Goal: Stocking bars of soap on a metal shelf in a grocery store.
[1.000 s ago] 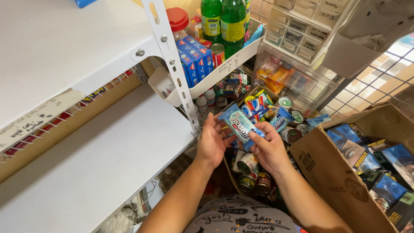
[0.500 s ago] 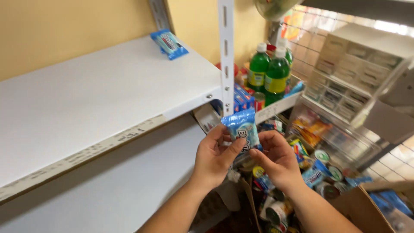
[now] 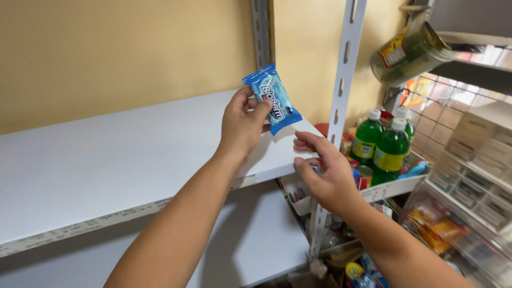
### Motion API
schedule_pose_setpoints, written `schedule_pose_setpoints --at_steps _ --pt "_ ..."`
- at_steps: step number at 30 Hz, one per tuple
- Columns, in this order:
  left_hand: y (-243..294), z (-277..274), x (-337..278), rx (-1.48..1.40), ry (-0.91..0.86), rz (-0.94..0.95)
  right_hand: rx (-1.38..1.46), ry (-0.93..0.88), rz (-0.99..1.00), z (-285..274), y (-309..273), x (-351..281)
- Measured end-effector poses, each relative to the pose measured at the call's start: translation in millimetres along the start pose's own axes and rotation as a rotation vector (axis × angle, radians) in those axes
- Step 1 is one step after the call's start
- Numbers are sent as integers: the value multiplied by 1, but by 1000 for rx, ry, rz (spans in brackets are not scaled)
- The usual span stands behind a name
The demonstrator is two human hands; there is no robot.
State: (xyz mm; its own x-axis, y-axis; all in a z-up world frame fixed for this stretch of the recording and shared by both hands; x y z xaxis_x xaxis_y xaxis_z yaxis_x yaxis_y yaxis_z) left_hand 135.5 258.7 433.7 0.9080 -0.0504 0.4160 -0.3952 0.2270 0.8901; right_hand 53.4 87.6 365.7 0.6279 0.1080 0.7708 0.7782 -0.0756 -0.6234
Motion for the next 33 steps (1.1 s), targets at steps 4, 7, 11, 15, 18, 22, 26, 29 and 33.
schedule_pose_setpoints --at_steps 4,7,11,15,18,22,26,29,33 --pt "-5 -7 51 201 71 -33 -398 28 -49 11 0 43" --pt "-18 -11 88 443 166 135 -531 34 -325 22 18 75" --pt "-32 -6 124 586 251 109 -638 69 -165 32 35 115" --pt "-44 0 142 627 256 174 -652 118 98 31 70 131" --pt "-67 -5 147 666 243 70 -688 113 143 22 105 135" --pt "-86 -7 148 842 211 51 -701 92 147 26 102 134" --pt "-89 -8 144 877 172 -22 -749 14 202 26 106 136" --pt "-89 -11 142 841 98 -117 -756 13 182 24 109 136" --pt "-107 -20 159 500 -111 -158 -786 -2 165 23 116 137"
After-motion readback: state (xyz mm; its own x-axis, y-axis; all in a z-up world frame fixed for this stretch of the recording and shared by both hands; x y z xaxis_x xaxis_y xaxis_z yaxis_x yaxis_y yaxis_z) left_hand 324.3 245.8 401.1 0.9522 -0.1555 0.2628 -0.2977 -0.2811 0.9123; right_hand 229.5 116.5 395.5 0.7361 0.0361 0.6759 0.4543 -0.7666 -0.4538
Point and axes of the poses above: each hand's wrist, its own x-axis towards the middle knuckle, its own z-axis out of the palm, y = z × x, the point moved 3 cm from there along x, towards the middle knuckle, and after that the axes turned 7 degrees about -z, right-handed, at the moved point
